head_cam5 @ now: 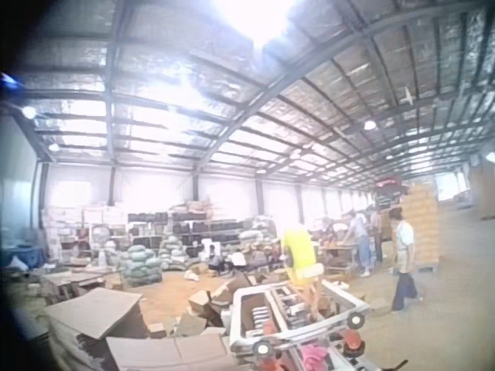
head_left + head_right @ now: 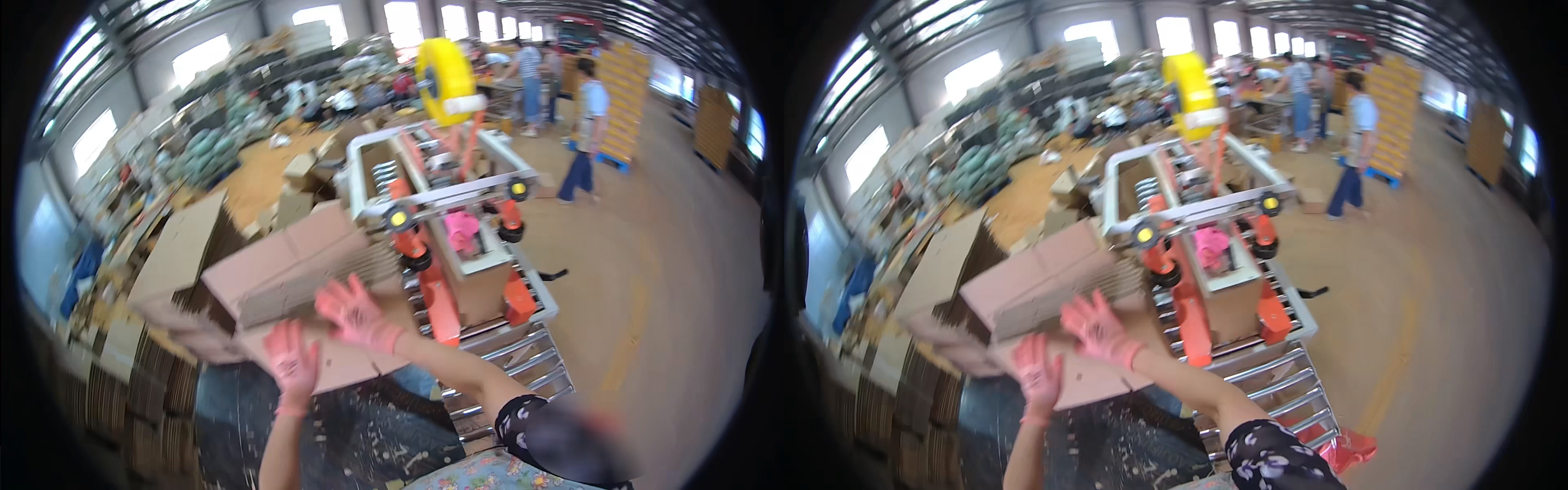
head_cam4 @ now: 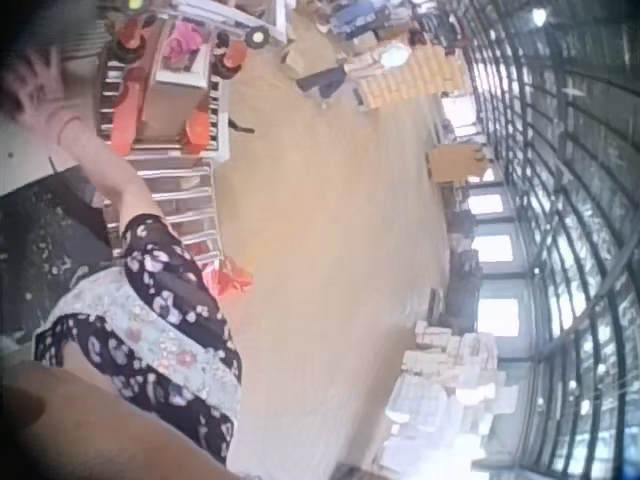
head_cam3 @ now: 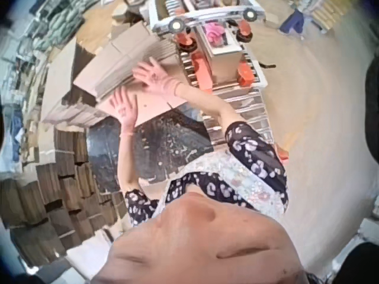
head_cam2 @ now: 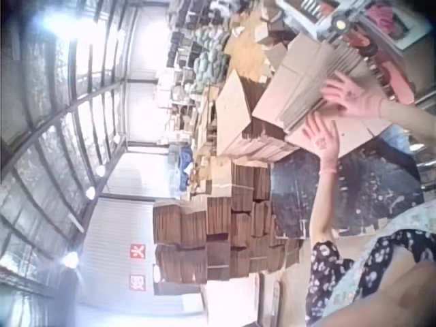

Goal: The person repeatedly picks flat cardboard sheets, folds them into box shapes, and places them onto a conveyor machine that applies tape. The process is continuous, with the person handling one sheet at a time and feeding it into the machine.

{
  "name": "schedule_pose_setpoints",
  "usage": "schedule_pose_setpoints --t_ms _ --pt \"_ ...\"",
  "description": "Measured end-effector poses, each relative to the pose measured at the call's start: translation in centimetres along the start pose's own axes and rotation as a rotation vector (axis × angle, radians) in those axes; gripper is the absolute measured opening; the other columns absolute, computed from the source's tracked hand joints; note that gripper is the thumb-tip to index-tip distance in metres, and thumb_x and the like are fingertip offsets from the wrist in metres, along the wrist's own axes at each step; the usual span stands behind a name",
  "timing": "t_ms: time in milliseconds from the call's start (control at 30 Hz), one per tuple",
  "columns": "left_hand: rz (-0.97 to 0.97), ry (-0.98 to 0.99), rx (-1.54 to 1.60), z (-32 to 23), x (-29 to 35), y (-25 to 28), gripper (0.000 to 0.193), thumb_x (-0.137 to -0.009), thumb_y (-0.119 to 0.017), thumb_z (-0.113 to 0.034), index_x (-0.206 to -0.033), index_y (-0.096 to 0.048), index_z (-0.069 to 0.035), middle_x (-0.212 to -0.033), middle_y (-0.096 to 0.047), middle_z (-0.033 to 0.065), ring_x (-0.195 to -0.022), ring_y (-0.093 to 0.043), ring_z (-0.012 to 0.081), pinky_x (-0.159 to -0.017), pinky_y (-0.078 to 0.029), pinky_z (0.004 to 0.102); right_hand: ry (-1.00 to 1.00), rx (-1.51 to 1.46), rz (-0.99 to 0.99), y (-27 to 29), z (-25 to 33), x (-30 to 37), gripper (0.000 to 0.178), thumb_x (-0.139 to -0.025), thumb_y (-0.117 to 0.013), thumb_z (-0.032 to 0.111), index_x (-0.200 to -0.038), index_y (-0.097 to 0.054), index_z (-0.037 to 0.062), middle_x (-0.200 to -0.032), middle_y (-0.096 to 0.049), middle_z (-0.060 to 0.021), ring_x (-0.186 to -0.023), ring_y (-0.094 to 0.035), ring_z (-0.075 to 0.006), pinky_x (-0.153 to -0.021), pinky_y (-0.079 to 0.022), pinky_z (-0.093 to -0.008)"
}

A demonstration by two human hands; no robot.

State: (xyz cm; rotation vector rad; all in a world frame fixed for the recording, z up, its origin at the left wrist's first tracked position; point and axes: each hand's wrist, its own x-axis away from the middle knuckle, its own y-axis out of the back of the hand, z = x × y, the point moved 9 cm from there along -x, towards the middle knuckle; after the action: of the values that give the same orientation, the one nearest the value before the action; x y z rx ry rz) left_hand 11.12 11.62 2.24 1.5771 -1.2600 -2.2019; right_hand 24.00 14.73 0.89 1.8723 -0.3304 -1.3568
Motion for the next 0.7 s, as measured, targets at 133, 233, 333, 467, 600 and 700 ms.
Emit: schedule_pose_setpoints --t_ms 133,233,333,467,600,700 --pt "0.672 0.174 0.462 7.1 1.4 -1.4 0.046 -0.089 -0.058 -0.036 -0.124 -0.055 -0.005 -0.117 -0.06 0.0152 -0.109 -0.055 0.0348 -0.093 -0.043 0.0479 0.097 -0.593 -0.109 4.0 7.3 4.7 0.018 -0.08 -0.066 0.03 -0.088 -0.062 0.0137 -0.119 -0.062 -0.0056 -0.12 -0.054 -0.0257 -0.109 -0.029 -0.0525" --pt "0.56 0.115 -0.162 11.1 -0.4 -0.9 0.043 -0.086 -0.061 -0.038 -0.106 -0.059 0.0 -0.113 -0.06 0.019 -0.098 -0.06 0.0348 -0.082 -0.047 0.0457 0.139 -0.906 0.106 13.0 7.8 7.7 0.013 -0.079 -0.063 0.019 -0.079 -0.056 0.0084 -0.101 -0.063 -0.0054 -0.104 -0.059 -0.0238 -0.094 -0.04 -0.0419" --pt "0.571 0.181 0.061 6.6 1.4 2.7 0.041 -0.079 -0.069 -0.036 -0.096 -0.057 -0.001 -0.085 -0.062 0.0147 -0.074 -0.06 0.033 -0.068 -0.049 0.0443 0.319 -1.172 0.466 19.2 6.6 13.4 0.014 -0.076 -0.06 0.016 -0.079 -0.055 0.0035 -0.092 -0.06 -0.0104 -0.092 -0.058 -0.0271 -0.079 -0.042 -0.0425" --pt "0.754 -0.283 0.097 -9.5 10.1 5.5 0.018 -0.078 -0.067 -0.026 -0.081 -0.058 -0.01 -0.075 -0.062 0.0065 -0.064 -0.06 0.0258 -0.057 -0.046 0.0389 0.341 -1.498 0.857 20.6 10.6 13.2 0.043 -0.094 -0.052 0.022 -0.056 -0.045 0.0028 -0.065 -0.056 -0.0094 -0.065 -0.058 -0.0295 -0.052 -0.038 -0.0425" --pt "0.596 -0.344 0.394 -13.1 7.6 13.0 0.019 -0.086 -0.062 -0.022 -0.072 -0.054 -0.012 -0.073 -0.058 0.0087 -0.071 -0.057 0.0263 -0.068 -0.043 0.0422 -0.164 -1.358 0.911 14.6 13.2 13.0 0.04 -0.093 -0.057 0.037 -0.082 -0.066 -0.0004 -0.077 -0.066 -0.0118 -0.075 -0.064 -0.0274 -0.066 -0.048 -0.0361" --pt "0.992 -0.175 1.019 -12.0 7.7 16.8 0.031 -0.085 -0.062 -0.031 -0.104 -0.065 -0.007 -0.103 -0.062 0.0153 -0.102 -0.059 0.0338 -0.088 -0.046 0.0433 0.128 -0.844 0.308 15.0 14.2 17.1 0.028 -0.098 -0.046 0.025 -0.107 -0.06 0.0026 -0.123 -0.059 -0.0143 -0.118 -0.055 -0.0258 -0.095 -0.044 -0.0398"
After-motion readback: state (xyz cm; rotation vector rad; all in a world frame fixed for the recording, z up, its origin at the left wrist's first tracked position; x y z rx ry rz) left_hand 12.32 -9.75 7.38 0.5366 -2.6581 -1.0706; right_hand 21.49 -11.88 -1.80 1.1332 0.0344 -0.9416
